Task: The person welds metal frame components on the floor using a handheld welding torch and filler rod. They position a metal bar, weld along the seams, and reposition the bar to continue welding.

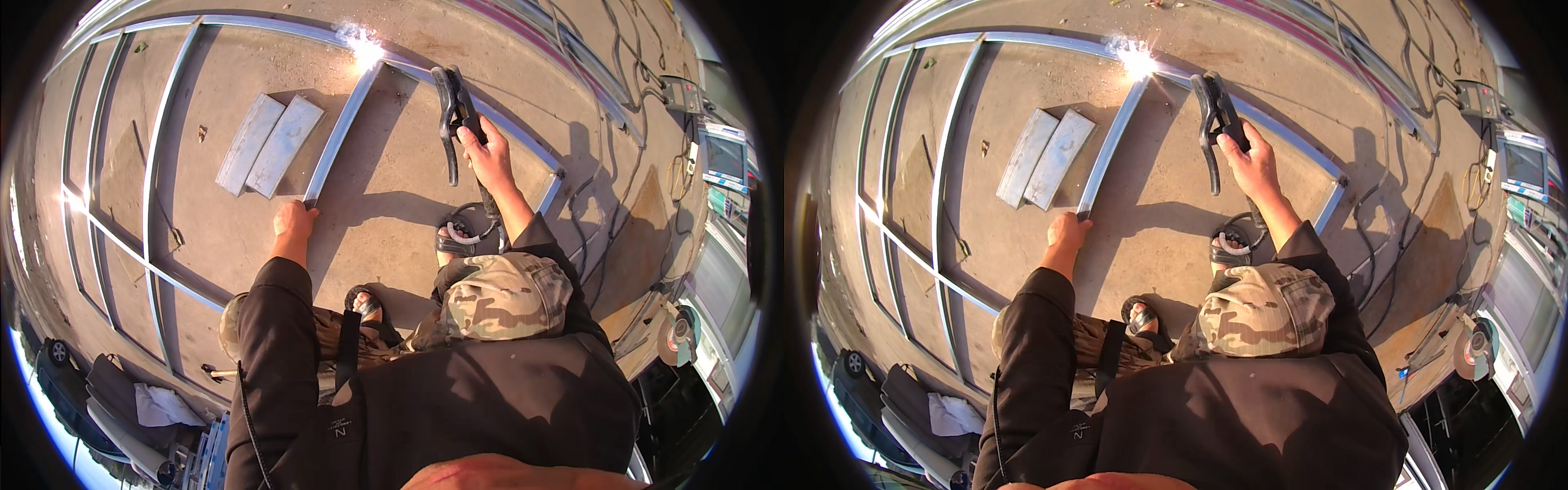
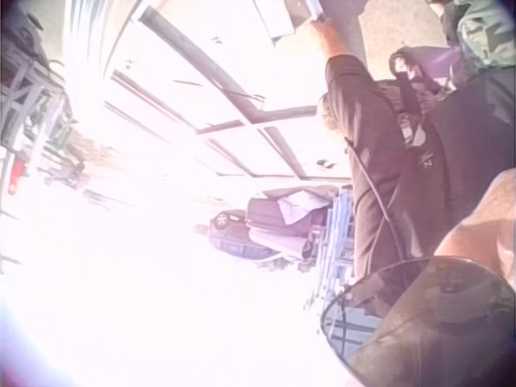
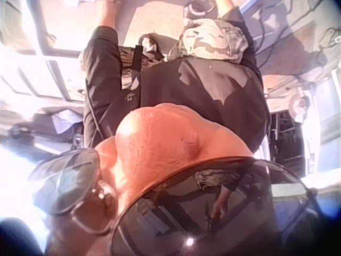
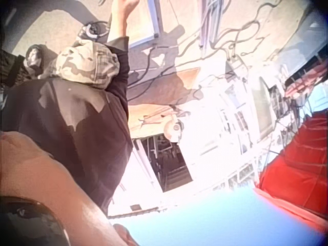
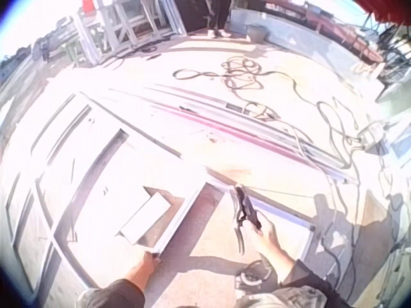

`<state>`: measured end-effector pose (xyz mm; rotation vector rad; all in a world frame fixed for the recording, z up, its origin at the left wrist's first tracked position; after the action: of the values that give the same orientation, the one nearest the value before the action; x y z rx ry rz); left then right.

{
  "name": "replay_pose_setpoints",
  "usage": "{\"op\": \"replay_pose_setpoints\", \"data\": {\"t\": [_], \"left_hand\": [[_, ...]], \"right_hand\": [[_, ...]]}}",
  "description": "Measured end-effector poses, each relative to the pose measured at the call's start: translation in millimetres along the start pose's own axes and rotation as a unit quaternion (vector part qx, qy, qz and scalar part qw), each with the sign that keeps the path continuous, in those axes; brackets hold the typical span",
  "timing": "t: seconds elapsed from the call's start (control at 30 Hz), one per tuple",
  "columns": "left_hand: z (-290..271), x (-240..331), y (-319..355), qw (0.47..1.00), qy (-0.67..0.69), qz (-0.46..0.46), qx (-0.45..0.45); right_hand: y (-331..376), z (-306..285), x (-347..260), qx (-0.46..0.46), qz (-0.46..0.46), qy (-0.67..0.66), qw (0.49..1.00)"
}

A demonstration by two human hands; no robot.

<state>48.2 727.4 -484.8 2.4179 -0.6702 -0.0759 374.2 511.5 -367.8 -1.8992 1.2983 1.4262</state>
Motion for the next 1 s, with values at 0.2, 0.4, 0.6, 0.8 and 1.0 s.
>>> {"op": "replay_pose_setpoints", "data": {"t": [0.2, 0.4, 0.6, 0.8, 1.0], "left_hand": [[11, -3, -7, 0.998, -0.05, -0.012, -0.022], [15, -6, -9, 0.999, -0.034, 0.005, -0.007], [18, -8, -10, 0.999, -0.041, 0.002, 0.006], [15, -7, -8, 1.0, -0.029, -0.008, 0.002], [10, -5, -6, 1.0, -0.017, -0.004, 0.01]], "right_hand": [[3, -5, -3, 0.011, 0.002, -0.04, 0.999], [13, -16, -1, 0.015, 0.043, -0.05, 0.998], [17, -13, 5, 0.018, 0.032, -0.044, 0.998], [16, -12, 4, 0.015, 0.03, -0.044, 0.998], [14, -13, 6, 0.017, 0.025, -0.038, 0.999]]}}
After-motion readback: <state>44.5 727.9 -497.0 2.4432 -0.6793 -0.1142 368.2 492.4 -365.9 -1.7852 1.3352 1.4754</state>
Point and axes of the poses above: each hand's wrist, its own y-axis away from the middle knuckle, its own z-axis out of the palm, x = y × z, the point moved 3 cm from there along -y, towards the middle knuckle, and after that the axes turned 10 degrees about x, right-handed, at the moved point
